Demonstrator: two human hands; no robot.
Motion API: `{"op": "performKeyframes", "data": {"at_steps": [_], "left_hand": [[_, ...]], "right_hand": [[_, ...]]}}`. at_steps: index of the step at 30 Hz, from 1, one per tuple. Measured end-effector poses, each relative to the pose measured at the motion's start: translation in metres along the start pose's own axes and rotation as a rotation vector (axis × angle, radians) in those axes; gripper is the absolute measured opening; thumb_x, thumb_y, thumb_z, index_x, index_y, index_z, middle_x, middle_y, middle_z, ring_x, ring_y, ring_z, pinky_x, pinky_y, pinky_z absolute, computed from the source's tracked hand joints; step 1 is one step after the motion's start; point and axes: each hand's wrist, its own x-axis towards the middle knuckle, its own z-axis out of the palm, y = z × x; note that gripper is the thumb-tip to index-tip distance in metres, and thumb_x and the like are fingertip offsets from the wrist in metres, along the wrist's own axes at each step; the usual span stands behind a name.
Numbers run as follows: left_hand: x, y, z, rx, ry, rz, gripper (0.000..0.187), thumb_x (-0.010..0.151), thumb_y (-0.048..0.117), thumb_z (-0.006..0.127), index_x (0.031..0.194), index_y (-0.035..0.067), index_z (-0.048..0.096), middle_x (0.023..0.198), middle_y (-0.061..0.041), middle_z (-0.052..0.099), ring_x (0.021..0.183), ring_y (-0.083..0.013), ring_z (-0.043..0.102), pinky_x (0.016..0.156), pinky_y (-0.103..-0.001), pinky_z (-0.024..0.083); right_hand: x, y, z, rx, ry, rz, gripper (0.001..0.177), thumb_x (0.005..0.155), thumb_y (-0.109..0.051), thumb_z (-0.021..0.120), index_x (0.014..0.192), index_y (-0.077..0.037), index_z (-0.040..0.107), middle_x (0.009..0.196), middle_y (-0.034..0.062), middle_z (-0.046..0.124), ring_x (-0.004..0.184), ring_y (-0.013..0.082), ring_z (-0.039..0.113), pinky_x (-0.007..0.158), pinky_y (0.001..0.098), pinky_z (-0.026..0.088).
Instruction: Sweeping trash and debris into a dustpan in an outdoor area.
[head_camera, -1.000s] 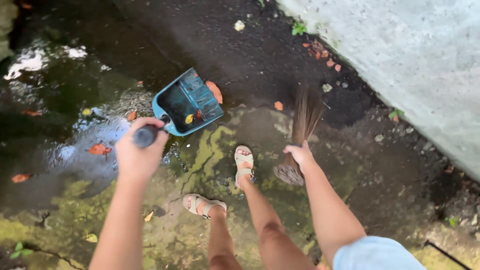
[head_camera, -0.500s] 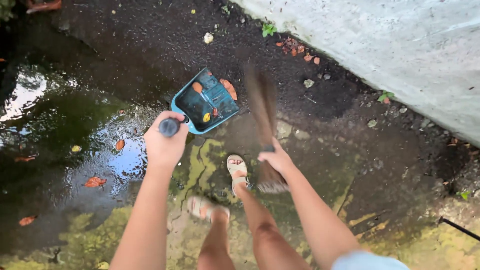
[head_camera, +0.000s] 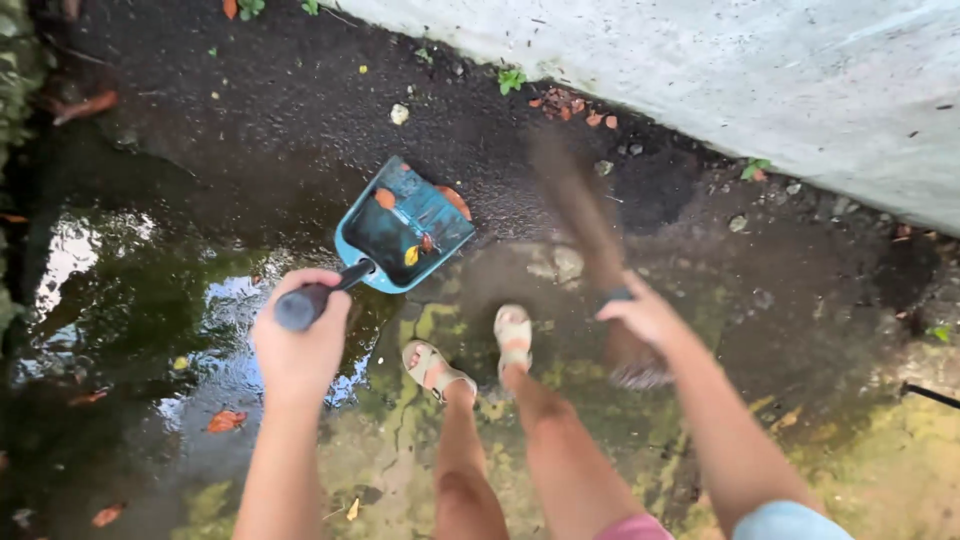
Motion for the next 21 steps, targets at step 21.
{"op": "performKeyframes", "data": {"at_steps": [21], "left_hand": [[0.008, -0.026, 0.049, 0.128, 0.127, -0.154, 0.021, 0.089, 0.008, 0.076, 0.11, 0.008, 0.073, 0.113, -0.015, 0.072, 0.102, -0.0146, 0.065, 0.088, -0.029, 0.051]], "right_hand": [[0.113, -0.111, -0.098, -0.295, -0.194, 0.098, 0.116, 0.054, -0.031, 0.074, 0.163, -0.03, 0.034, 0.126, 0.0257, 0.075, 0.115, 0.0325, 0.071, 0.103, 0.035, 0.05]]}}
